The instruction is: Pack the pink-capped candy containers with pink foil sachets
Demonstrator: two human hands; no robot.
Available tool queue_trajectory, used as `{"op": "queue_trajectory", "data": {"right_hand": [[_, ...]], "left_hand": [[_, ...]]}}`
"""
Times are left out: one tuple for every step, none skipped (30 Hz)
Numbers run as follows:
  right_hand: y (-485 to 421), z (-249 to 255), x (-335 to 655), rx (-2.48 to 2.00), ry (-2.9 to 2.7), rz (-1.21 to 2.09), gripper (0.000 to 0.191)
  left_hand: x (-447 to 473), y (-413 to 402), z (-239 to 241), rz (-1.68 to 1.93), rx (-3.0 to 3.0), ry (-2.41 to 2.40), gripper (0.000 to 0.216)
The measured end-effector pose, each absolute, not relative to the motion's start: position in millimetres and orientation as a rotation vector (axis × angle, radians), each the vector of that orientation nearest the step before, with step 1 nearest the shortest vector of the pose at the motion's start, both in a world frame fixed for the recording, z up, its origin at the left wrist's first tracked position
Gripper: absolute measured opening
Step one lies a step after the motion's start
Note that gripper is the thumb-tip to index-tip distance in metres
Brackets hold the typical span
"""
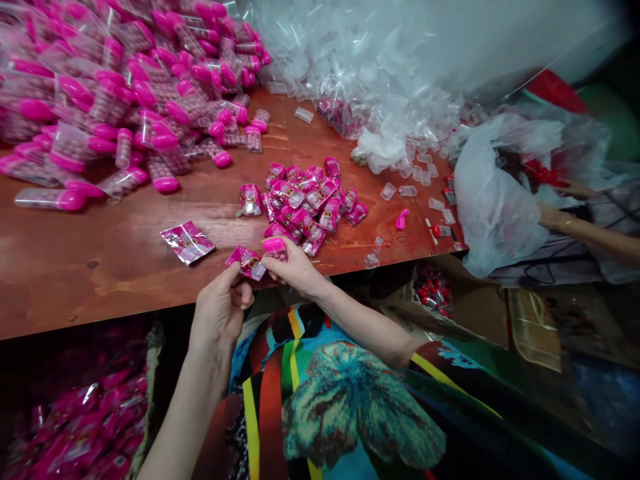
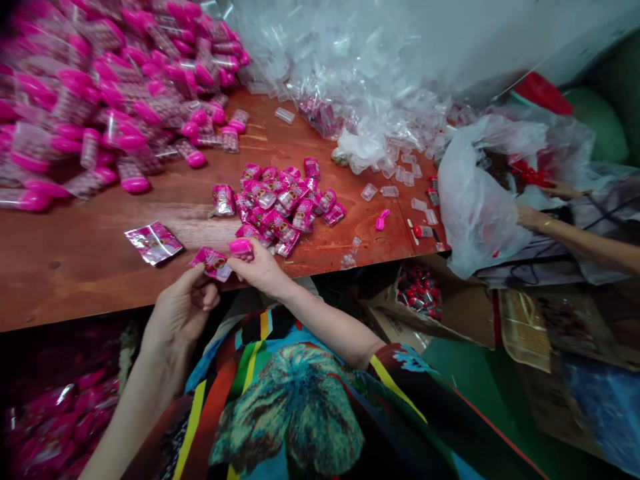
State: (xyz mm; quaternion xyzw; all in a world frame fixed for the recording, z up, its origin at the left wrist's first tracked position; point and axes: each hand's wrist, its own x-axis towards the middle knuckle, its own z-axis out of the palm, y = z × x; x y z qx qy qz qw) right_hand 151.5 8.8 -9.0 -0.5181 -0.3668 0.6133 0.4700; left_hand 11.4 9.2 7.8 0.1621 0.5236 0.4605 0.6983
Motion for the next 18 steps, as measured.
{"op": "queue_trajectory", "data": {"right_hand": [[9.2, -9.1, 153.2, -1.27, -0.903, 1.502, 0.035], [9.0, -9.2, 155.4, -1.265, -0.905, 1.501, 0.038], [8.3, -9.3, 157.8, -1.253, -0.897, 1.5, 0.041], [6.9, -9.4, 160.3, -1.233, -0.88, 1.499, 0.043], [4.8, -9.5, 162.9, -1.207, -0.861, 1.504, 0.043], [2.0, -9.5, 165.2, -1.18, -0.846, 1.52, 0.041], [-1.3, -9.4, 167.2, -1.153, -0.843, 1.543, 0.037], [-5.1, -9.3, 168.8, -1.13, -0.853, 1.572, 0.034], [-9.0, -9.2, 169.9, -1.111, -0.873, 1.603, 0.032], [-12.9, -9.0, 170.5, -1.095, -0.893, 1.63, 0.031], [-16.6, -9.0, 170.6, -1.081, -0.906, 1.65, 0.032], [-19.7, -9.0, 170.2, -1.072, -0.909, 1.661, 0.033], [-22.2, -9.3, 169.5, -1.069, -0.903, 1.673, 0.034], [-23.9, -9.8, 168.7, -1.07, -0.889, 1.682, 0.036], [-25.1, -10.5, 168.0, -1.075, -0.872, 1.687, 0.038], [-25.8, -11.3, 167.5, -1.081, -0.854, 1.687, 0.039], [-26.1, -12.0, 167.3, -1.087, -0.842, 1.684, 0.042], [-26.3, -12.6, 167.5, -1.091, -0.837, 1.682, 0.044]], "left_hand": [[11.0, 8.6, 8.5, 1.027, 0.371, 1.185, 0.026], [10.5, 8.0, 9.2, 1.032, 0.379, 1.204, 0.025], [10.0, 7.5, 9.8, 1.039, 0.379, 1.216, 0.025], [9.7, 7.3, 10.2, 1.049, 0.367, 1.218, 0.025], [9.7, 7.3, 10.5, 1.058, 0.346, 1.213, 0.026], [10.2, 7.5, 10.7, 1.065, 0.319, 1.206, 0.027], [11.1, 7.8, 10.7, 1.074, 0.29, 1.2, 0.027], [12.5, 8.3, 10.6, 1.083, 0.261, 1.197, 0.027], [14.3, 8.8, 10.4, 1.09, 0.235, 1.194, 0.026], [16.2, 9.2, 10.3, 1.093, 0.212, 1.186, 0.024], [18.1, 9.4, 10.3, 1.09, 0.192, 1.172, 0.023], [19.9, 9.6, 10.4, 1.084, 0.176, 1.155, 0.021], [21.3, 9.5, 10.7, 1.075, 0.165, 1.138, 0.02], [22.4, 9.3, 11.0, 1.063, 0.158, 1.125, 0.019], [23.2, 9.0, 11.2, 1.053, 0.157, 1.117, 0.018], [23.7, 8.6, 11.4, 1.044, 0.161, 1.111, 0.018], [24.1, 8.2, 11.4, 1.037, 0.172, 1.106, 0.017], [24.4, 7.7, 11.2, 1.032, 0.189, 1.102, 0.018]]}}
